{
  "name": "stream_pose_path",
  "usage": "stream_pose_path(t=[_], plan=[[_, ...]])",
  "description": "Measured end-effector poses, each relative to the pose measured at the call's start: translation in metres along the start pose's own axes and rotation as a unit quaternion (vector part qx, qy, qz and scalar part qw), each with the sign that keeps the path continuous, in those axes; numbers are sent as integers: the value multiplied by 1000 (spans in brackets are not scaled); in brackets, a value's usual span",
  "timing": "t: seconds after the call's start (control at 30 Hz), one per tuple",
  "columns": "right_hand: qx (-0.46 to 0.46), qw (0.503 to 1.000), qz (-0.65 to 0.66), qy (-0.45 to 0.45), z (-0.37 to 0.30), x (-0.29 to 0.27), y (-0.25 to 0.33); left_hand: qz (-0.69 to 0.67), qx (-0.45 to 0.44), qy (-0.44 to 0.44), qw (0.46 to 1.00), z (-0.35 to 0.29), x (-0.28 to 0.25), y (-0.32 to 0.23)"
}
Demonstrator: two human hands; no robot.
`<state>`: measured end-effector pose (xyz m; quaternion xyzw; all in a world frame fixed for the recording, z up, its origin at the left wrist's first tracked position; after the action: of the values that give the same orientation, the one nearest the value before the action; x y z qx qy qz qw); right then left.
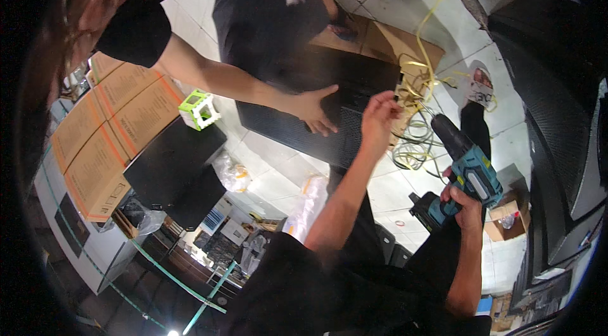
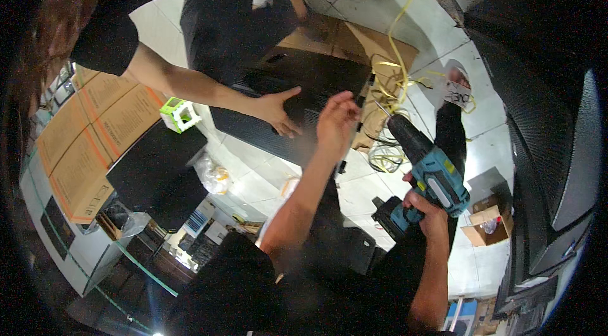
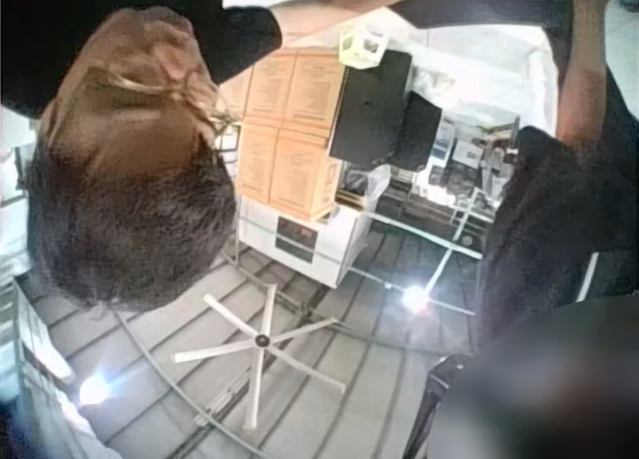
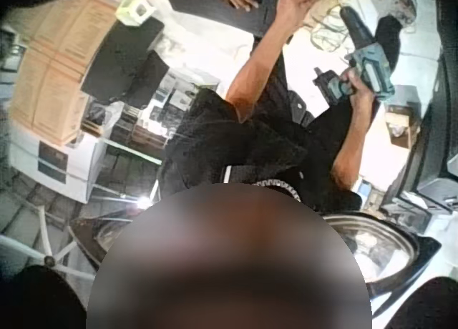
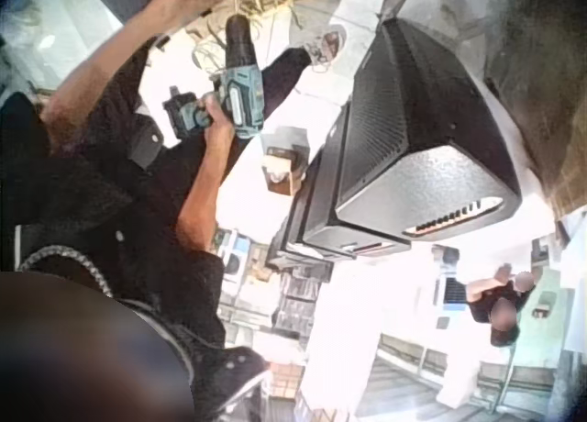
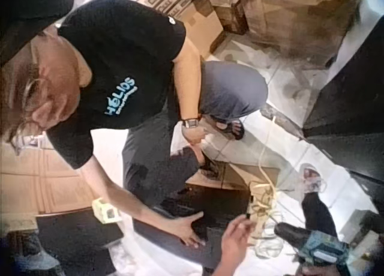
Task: The person uses a cordless drill to attach a black metal bracket to a large black speaker while a coworker holds the speaker steady. The person positions the bracket, drives screws into the speaker, and then removes the bracket after a brief inspection.
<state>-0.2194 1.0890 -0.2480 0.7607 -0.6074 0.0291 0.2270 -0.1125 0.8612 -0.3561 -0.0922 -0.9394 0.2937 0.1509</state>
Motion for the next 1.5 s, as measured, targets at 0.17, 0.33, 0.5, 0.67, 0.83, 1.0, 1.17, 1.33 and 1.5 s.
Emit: stream_pose_path(t=[0.17,0.33,0.5,0.67,0.83,1.0,1.17,1.33,1.5], plan=[[38,999,-2,18,-11,-4,-18,-77,-85,-4,993,-34,30,-11],[53,998,-15,35,-11,-1,-18,-50,-110,29,992,-35,29,-12],[88,996,-20,27,-13,-14,-26,-62,-89,42,993,-32,34,-12],[67,997,-20,34,-11,-7,-18,-53,-100,51,992,-33,32,-14],[73,995,-23,62,-5,-7,-21,-15,-103,89,991,-29,28,-17],[54,996,38,63,-5,-4,-30,23,-109,109,988,-26,25,-19],[46,995,43,77,-3,6,-30,23,-99,123,987,-25,24,-34],[55,995,46,73,-8,7,-22,45,-85,105,990,-27,30,-28],[68,995,30,63,-8,-4,-28,78,-95,82,989,-27,28,-21]])
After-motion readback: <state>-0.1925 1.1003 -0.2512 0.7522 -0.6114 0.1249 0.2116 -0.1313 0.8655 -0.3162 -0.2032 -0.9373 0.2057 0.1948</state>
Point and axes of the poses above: each hand's wrist, its own z-axis towards the middle knuckle, its own x-axis out of the palm, y = z × x, the point moved 5 cm from there along z, towards the middle knuckle, and after that the axes turned 1 degree about z, right-handed, at the moved point
